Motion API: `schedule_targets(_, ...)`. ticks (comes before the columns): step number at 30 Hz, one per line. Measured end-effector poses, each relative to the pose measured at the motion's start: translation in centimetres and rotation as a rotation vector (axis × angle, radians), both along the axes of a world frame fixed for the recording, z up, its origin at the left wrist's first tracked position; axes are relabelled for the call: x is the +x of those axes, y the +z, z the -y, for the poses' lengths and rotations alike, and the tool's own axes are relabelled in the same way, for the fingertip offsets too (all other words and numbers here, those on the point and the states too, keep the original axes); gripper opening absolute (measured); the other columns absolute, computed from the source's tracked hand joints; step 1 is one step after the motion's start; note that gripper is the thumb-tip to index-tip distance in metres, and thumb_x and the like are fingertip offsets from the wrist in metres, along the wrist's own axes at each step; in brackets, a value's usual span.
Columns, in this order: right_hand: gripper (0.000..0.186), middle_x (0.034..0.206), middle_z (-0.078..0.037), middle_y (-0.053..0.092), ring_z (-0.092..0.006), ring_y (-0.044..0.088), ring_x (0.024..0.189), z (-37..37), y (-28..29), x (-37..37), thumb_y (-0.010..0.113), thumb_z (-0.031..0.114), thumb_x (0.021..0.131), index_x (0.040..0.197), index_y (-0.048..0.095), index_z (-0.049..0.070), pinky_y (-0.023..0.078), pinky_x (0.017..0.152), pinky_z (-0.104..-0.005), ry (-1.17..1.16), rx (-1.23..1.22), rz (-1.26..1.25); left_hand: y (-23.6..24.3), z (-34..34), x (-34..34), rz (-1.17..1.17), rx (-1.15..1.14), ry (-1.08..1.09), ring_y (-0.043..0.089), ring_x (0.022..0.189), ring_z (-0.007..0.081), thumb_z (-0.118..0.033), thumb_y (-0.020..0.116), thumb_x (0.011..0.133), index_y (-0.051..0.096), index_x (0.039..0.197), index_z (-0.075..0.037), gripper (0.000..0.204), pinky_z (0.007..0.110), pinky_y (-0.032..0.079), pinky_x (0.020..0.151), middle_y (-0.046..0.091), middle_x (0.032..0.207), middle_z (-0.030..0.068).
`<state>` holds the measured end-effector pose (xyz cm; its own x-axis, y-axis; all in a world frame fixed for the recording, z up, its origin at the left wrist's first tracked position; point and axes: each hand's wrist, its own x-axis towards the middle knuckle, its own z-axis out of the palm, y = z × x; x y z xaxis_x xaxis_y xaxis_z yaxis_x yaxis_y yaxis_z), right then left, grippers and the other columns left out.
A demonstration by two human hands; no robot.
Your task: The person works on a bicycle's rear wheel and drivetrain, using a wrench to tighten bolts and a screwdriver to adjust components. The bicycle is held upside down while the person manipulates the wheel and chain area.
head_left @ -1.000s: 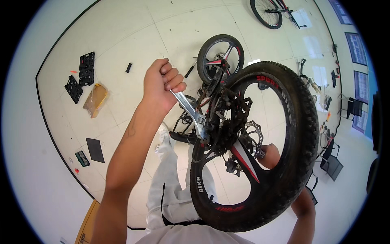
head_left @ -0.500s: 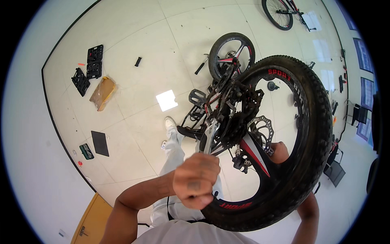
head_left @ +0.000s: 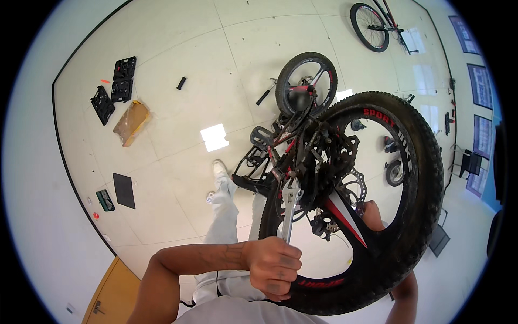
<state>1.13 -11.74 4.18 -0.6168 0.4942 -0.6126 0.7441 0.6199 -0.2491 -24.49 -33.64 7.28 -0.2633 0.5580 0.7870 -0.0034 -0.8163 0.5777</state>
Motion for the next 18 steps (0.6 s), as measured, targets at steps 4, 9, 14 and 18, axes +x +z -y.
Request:
schedule_targets(4, 0.013, 0.059, -0.020, 0.060, -0.0409, 0.061, 0.060, -0.3, 0.0, -0.6, 0.071, 0.011, 0.067, 0.064, 0.064, 0.001, 0.050, 0.057, -0.0453, -0.040, -0.029, -0.036, -1.4, 0.8, 1.2, -0.053, 0.051, -0.019, 0.039, 0.046, 0.0167, -0.011, 0.061, 0.081, 0.031, 0.058, -0.011, 0.038, 0.030, 0.031, 0.044, 0.033, 0.057, 0.0000)
schedule_targets(9, 0.014, 0.058, -0.018, 0.059, -0.0404, 0.060, 0.060, 0.1, 0.8, -0.3, 0.072, 0.011, 0.065, 0.062, 0.062, 0.002, 0.049, 0.057, -0.0442, -0.029, -0.010, -0.005, -2.4, 0.7, 1.7, -0.060, 0.115, -0.047, 0.039, 0.047, 0.0156, -0.012, 0.060, 0.082, 0.032, 0.058, -0.011, 0.037, 0.029, 0.030, 0.045, 0.032, 0.057, -0.0013)
schedule_targets(14, 0.013, 0.059, -0.017, 0.060, -0.0397, 0.060, 0.060, -0.7, -0.8, -0.4, 0.072, 0.011, 0.065, 0.063, 0.063, 0.003, 0.049, 0.058, -0.0443, -0.015, -0.078, -0.024, -4.1, 0.7, 2.5, -0.235, 0.139, -0.043, 0.043, 0.050, 0.0172, -0.013, 0.056, 0.088, 0.036, 0.059, -0.011, 0.035, 0.030, 0.036, 0.049, 0.034, 0.060, 0.0004)
schedule_targets(18, 0.009, 0.063, -0.016, 0.063, -0.0384, 0.062, 0.063, -0.3, 0.4, -0.5, 0.072, 0.012, 0.067, 0.069, 0.066, 0.005, 0.051, 0.060, -0.0441, -0.006, -0.068, 0.064, -5.3, 1.0, 2.8, -0.292, 0.194, -0.052, 0.041, 0.050, 0.0162, -0.015, 0.061, 0.085, 0.037, 0.061, -0.011, 0.034, 0.030, 0.034, 0.049, 0.035, 0.060, -0.0009)
